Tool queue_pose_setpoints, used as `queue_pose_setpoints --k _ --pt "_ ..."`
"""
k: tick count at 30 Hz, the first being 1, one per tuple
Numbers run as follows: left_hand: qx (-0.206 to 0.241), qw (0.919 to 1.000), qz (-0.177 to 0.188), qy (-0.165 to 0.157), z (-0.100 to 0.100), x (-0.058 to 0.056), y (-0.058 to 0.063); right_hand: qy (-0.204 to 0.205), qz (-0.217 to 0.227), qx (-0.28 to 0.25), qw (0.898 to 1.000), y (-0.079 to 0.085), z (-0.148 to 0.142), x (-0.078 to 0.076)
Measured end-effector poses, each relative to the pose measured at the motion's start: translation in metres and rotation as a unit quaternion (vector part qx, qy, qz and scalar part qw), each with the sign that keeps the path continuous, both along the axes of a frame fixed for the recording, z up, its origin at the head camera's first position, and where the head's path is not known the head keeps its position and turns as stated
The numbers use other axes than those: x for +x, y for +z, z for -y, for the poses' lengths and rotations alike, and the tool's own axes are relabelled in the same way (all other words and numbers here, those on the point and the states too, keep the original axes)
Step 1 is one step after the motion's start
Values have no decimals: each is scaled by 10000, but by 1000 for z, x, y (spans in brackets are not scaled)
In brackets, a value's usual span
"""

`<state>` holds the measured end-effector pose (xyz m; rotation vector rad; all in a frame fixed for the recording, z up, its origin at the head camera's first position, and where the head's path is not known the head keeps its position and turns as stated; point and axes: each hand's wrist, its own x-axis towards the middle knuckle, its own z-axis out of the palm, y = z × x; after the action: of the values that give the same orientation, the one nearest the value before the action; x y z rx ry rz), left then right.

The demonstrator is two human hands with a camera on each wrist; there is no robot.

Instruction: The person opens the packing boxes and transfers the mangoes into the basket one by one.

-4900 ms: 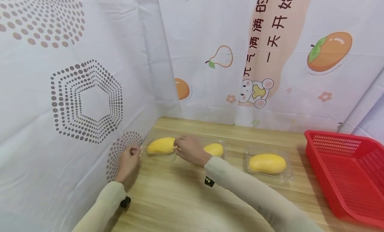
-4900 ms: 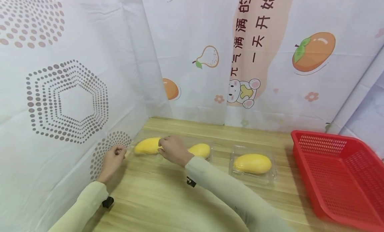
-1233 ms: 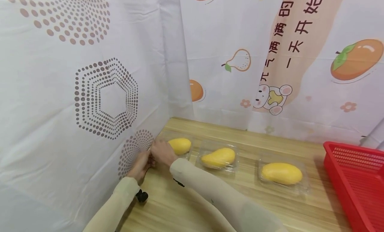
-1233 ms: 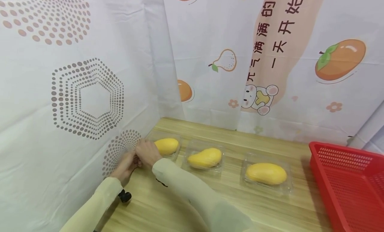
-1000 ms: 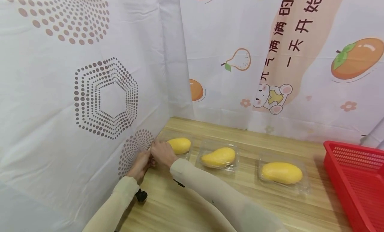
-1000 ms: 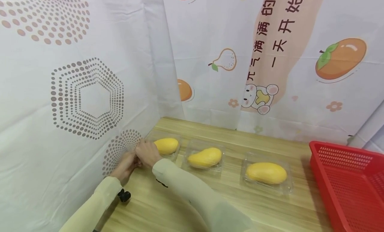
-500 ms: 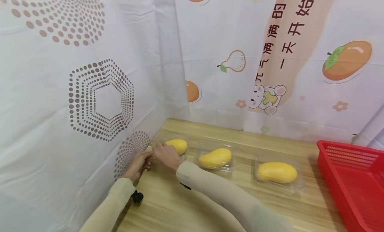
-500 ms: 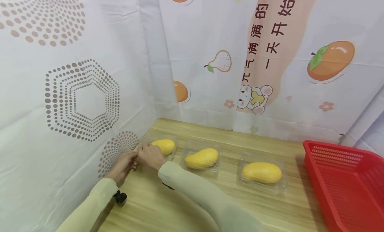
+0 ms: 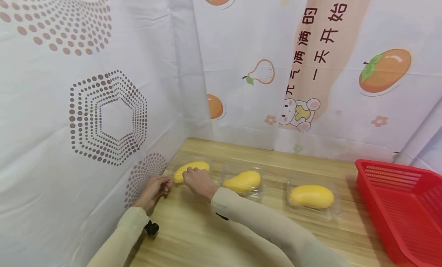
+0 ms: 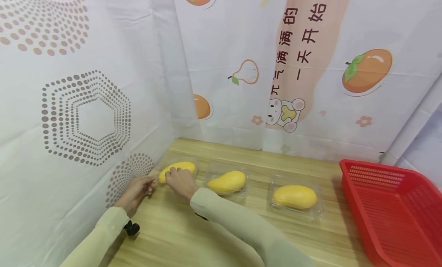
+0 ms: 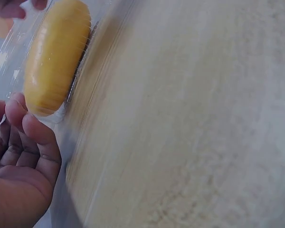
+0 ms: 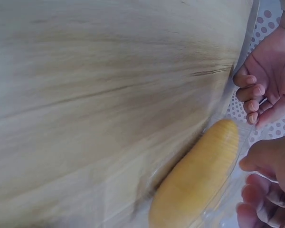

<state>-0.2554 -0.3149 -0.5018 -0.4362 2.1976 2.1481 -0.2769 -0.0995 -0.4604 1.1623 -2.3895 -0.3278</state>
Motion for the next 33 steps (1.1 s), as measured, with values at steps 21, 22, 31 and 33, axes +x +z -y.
queue_pose_setpoints --k 21,22,31,33 --pt "2 10000 -39 21 3 7 4 283 213 -512 9981 2 -21 -5" --pt "11 10000 -44 26 3 7 4 283 395 -638 9968 4 -21 -6" --pt "-27 9999 -100 80 3 7 0 386 1761 -1464 9727 12 -26 -14" --pt "-70 9998 -104 128 3 7 0 500 1971 -1623 9656 13 -27 -15"
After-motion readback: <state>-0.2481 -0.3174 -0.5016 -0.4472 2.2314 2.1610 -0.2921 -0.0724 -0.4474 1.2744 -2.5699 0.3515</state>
